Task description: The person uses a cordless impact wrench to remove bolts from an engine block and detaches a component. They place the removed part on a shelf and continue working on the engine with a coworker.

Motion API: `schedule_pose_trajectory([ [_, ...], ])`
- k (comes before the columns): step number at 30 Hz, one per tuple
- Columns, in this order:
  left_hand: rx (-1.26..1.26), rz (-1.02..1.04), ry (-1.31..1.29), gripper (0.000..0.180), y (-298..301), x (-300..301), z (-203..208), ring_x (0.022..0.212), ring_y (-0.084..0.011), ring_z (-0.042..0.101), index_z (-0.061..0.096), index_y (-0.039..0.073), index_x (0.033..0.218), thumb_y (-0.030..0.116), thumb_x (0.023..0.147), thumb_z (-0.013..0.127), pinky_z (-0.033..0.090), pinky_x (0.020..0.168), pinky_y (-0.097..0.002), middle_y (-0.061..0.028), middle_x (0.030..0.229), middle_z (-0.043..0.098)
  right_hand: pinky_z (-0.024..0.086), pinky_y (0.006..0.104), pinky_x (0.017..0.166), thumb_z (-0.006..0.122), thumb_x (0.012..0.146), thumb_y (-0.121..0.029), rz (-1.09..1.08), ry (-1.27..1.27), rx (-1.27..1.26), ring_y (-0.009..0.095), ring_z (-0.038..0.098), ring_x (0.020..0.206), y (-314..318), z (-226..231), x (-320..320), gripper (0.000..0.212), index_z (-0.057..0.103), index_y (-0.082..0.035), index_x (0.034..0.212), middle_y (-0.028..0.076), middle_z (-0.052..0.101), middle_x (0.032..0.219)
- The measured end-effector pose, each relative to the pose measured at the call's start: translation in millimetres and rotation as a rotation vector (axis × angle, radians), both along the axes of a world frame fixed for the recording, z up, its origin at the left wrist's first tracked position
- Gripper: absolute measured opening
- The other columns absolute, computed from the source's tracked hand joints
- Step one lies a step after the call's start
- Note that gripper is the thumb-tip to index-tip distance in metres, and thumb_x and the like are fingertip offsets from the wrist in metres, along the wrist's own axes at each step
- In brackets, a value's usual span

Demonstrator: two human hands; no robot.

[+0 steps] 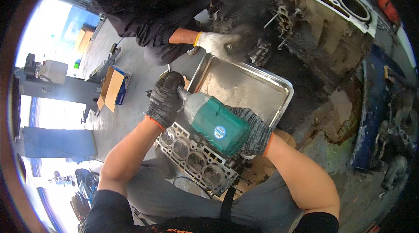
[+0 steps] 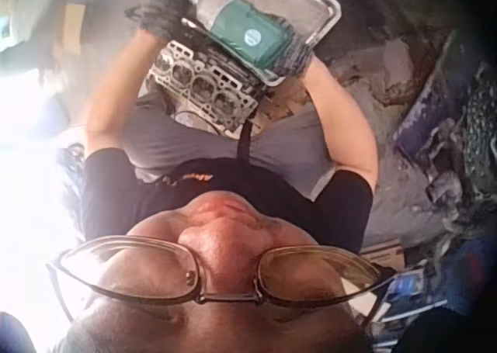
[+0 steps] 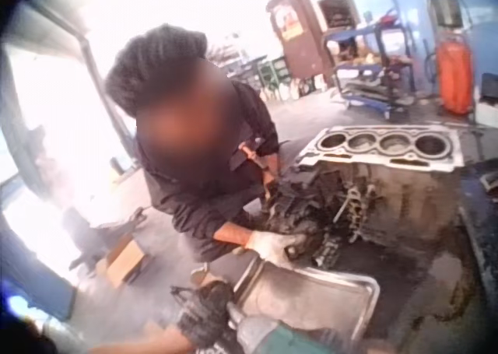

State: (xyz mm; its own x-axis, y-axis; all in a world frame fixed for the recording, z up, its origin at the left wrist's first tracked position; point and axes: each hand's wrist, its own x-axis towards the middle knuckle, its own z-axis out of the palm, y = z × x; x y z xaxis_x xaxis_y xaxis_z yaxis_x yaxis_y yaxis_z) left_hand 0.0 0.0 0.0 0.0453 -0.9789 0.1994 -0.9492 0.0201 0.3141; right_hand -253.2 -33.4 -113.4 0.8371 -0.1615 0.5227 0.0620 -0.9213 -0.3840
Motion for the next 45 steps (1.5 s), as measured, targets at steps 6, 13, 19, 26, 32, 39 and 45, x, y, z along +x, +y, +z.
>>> schedule_pose_trajectory([
  [6,0.066,0.150,0.454,0.018,-36.5,-2.9,-49.0,0.086,-0.0353,0.065,0.065,0.005,0.105,0.011,0.094,0.052,0.051,0.074,-0.0410,-0.0174,0.091,0.067,0.056,0.0370,0.090,0.062,0.097,-0.017,-0.326,-0.126,0.397,0.021,0.067,0.104,-18.8,24.8,-10.2,0.029,0.064,-0.013,0.125,0.003,0.068,0.121],
  [13,0.437,-0.051,0.262,0.032,46.6,19.9,-46.9,0.095,-0.0354,0.066,0.064,0.007,0.111,-0.007,0.083,0.058,0.055,0.080,-0.0408,-0.0174,0.102,0.067,0.046,0.0363,0.057,0.067,0.086,-0.021,-0.433,-0.617,2.261,0.020,0.053,0.057,-54.1,8.8,-42.4,0.028,0.061,-0.003,0.107,0.005,0.055,0.066],
  [19,0.331,-0.174,0.054,0.024,96.4,25.0,22.0,0.087,-0.0357,0.066,0.064,0.003,0.096,-0.008,0.076,0.059,0.054,0.075,-0.0413,-0.0163,0.096,0.065,0.043,0.0376,0.061,0.061,0.086,-0.020,-0.282,-0.915,2.282,0.023,0.047,0.056,-115.4,-54.3,-37.9,0.017,0.056,-0.005,0.087,0.006,0.048,0.057],
  [26,0.493,0.172,0.142,0.024,165.3,35.2,38.4,0.084,-0.0353,0.066,0.064,0.005,0.097,-0.008,0.077,0.060,0.054,0.073,-0.0402,-0.0159,0.092,0.066,0.043,0.0364,0.061,0.060,0.087,-0.020,-0.044,-0.999,2.205,0.022,0.048,0.057,-173.6,-98.2,-18.1,0.023,0.058,-0.001,0.101,0.005,0.049,0.060],
  [32,0.556,0.347,0.389,0.019,188.6,36.7,10.2,0.083,-0.0326,0.065,0.064,0.004,0.099,-0.002,0.081,0.060,0.053,0.072,-0.0384,-0.0148,0.090,0.064,0.044,0.0363,0.059,0.062,0.086,-0.014,-0.252,-0.886,2.291,0.021,0.048,0.055,-165.9,-83.7,-28.4,0.019,0.058,-0.002,0.100,0.004,0.050,0.060],
  [39,0.384,0.105,0.147,0.020,189.1,27.2,-44.1,0.085,-0.0387,0.063,0.064,0.005,0.098,0.006,0.078,0.062,0.053,0.074,-0.0433,-0.0172,0.092,0.062,0.043,0.0355,0.058,0.063,0.086,-0.013,-0.380,-0.773,2.275,0.019,0.047,0.054,-168.1,-79.1,-25.3,0.020,0.060,-0.003,0.103,0.004,0.052,0.062],
  [45,0.340,0.130,0.016,0.037,204.2,17.7,-71.2,0.089,-0.0387,0.064,0.063,0.006,0.107,-0.007,0.072,0.058,0.053,0.076,-0.0449,-0.0159,0.098,0.065,0.043,0.0357,0.055,0.067,0.085,-0.014,-0.270,-0.782,2.248,0.020,0.049,0.054,-172.6,-81.8,-33.9,0.011,0.056,-0.011,0.085,0.003,0.052,0.062],
])
